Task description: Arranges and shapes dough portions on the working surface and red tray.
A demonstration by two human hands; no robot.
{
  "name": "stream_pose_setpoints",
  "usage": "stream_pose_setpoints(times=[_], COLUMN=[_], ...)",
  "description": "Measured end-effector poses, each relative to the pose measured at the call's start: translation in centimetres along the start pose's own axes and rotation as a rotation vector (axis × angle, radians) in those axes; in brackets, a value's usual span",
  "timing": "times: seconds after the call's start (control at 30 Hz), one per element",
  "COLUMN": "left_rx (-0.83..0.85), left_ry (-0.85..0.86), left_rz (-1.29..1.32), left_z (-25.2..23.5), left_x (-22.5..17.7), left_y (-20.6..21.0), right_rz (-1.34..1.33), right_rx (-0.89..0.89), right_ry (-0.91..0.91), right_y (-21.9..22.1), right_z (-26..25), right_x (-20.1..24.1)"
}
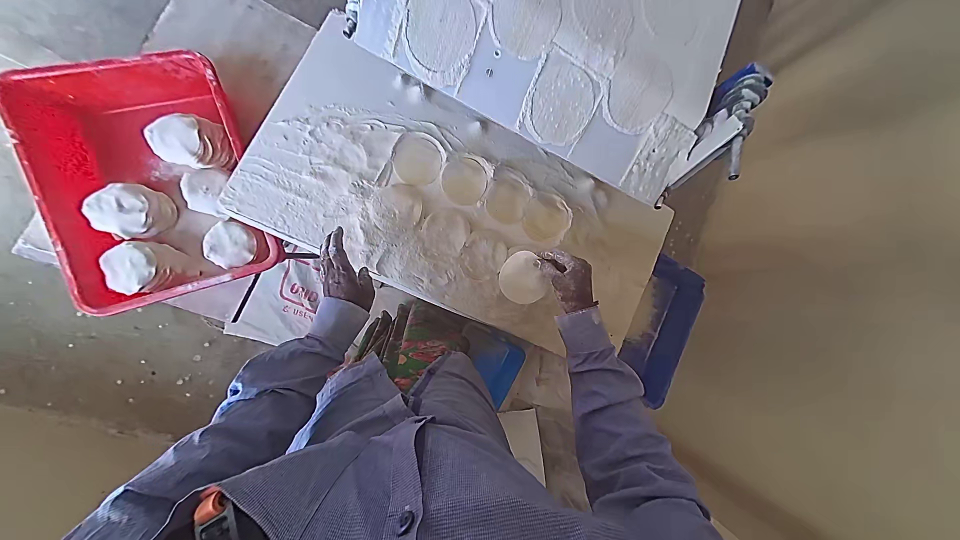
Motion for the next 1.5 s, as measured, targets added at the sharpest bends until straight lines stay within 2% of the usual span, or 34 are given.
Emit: stream_pose_setpoints(times=[0.13,0.27,0.4,0.57,0.67,0.73,0.83,0.93,1.0,1.03,1.07,1.13,1.17,1.2,1.27,1.33,1.37,1.43,1.5], left_rx=[0.039,0.063,0.072,0.013,0.007,0.027,0.081,0.141,0.152,0.170,0.202,0.249,0.249,0.225,0.183,0.157,0.135,0.107,0.154], left_ry=[-0.023,-0.016,-0.014,0.027,0.036,0.062,0.122,0.142,0.157,0.145,0.107,0.039,0.024,0.017,-0.040,-0.109,-0.121,-0.074,0.049], left_rz=[-0.033,-0.020,0.001,0.017,0.051,0.077,0.140,0.249,0.293,0.303,0.299,0.264,0.247,0.233,0.202,0.161,0.145,0.136,0.111], left_z=[0.7,1.0,0.6,-0.5,-1.4,-1.9,-2.2,-1.6,-1.1,-1.0,-0.9,-0.6,-0.6,-0.9,-1.4,-2.2,-2.8,-5.4,-9.6], left_x=[0.1,-0.2,-1.5,-3.3,-4.3,-5.6,-8.7,-11.4,-12.1,-12.1,-11.6,-9.3,-7.9,-6.5,-3.2,-0.3,0.9,1.5,0.2], left_y=[1.3,2.6,3.3,2.8,2.8,3.2,4.1,5.0,5.6,5.8,6.0,6.0,5.7,4.9,2.6,0.5,-0.2,-1.3,-1.1], right_rz=[0.115,0.352,0.478,0.428,0.402,0.399,0.322,0.178,0.104,0.102,0.112,0.163,0.191,0.194,0.135,0.079,0.092,0.146,0.190], right_rx=[0.077,0.077,0.356,0.501,0.577,0.543,0.395,0.056,-0.205,-0.280,-0.289,-0.148,-0.116,-0.165,-0.391,-0.502,-0.479,-0.385,-0.366], right_ry=[0.157,0.202,0.304,0.456,0.455,0.428,0.336,0.164,0.083,0.090,0.141,0.287,0.295,0.247,0.118,0.127,0.181,0.281,0.284], right_y=[2.6,1.6,3.0,4.3,5.1,5.1,3.6,0.6,-1.0,-1.1,-0.4,2.0,2.6,2.4,1.3,0.9,1.4,2.7,3.0], right_z=[-2.8,-3.4,-5.1,-6.0,-6.2,-6.0,-4.7,-1.6,1.1,1.7,1.7,0.8,0.5,0.4,1.8,3.0,3.0,2.1,1.4], right_x=[-5.9,-4.5,-4.4,-5.6,-6.4,-6.1,-3.0,-0.1,-0.2,-0.9,-1.9,-3.3,-3.3,-2.5,-1.2,-1.4,-2.2,-3.0,-2.1])
Point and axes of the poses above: each hand's wrist, its own z-axis away from the middle knuckle, its own y-axis out of the palm, x = y × z, the point moved 9 cm from there along -z, towards the middle knuckle, and after that the axes turned 9 degrees about x, right-handed, at the moved point
